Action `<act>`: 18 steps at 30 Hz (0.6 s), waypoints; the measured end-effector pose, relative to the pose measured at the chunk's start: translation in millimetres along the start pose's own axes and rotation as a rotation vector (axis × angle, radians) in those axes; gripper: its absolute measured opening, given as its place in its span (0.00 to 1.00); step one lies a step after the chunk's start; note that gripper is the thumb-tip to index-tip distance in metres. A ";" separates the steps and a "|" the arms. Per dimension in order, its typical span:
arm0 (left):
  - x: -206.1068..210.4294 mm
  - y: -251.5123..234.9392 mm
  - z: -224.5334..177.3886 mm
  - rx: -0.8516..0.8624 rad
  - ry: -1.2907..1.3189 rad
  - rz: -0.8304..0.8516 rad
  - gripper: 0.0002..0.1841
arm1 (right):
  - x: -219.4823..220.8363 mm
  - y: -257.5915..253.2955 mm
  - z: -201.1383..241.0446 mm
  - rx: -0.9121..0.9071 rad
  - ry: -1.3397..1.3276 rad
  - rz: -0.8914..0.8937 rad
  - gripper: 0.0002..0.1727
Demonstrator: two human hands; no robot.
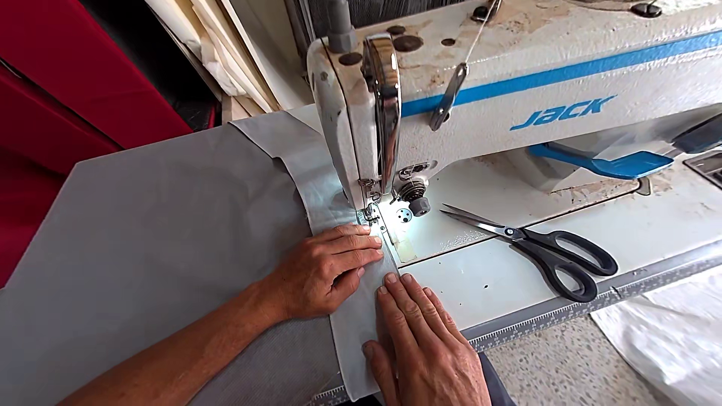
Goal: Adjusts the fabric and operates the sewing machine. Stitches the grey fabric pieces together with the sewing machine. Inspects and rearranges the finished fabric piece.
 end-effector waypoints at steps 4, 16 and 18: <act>-1.2 -1.7 3.8 0.002 -0.002 -0.002 0.18 | 1.8 -3.0 0.3 0.012 0.005 -0.001 0.33; -4.5 -4.4 13.2 0.031 -0.005 -0.029 0.16 | 7.2 -9.1 0.4 0.033 -0.014 -0.046 0.32; -5.1 -4.3 15.0 0.045 0.005 -0.037 0.15 | 7.9 -9.8 0.8 0.032 -0.015 -0.051 0.32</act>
Point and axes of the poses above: each hand's wrist, its own y-axis away from the middle knuckle, its own x-axis out of the palm, z = x × y, the point moved 3 cm from there along -y, towards the middle knuckle, and after that the axes turned 8 degrees about -x, right-handed, at the moved point
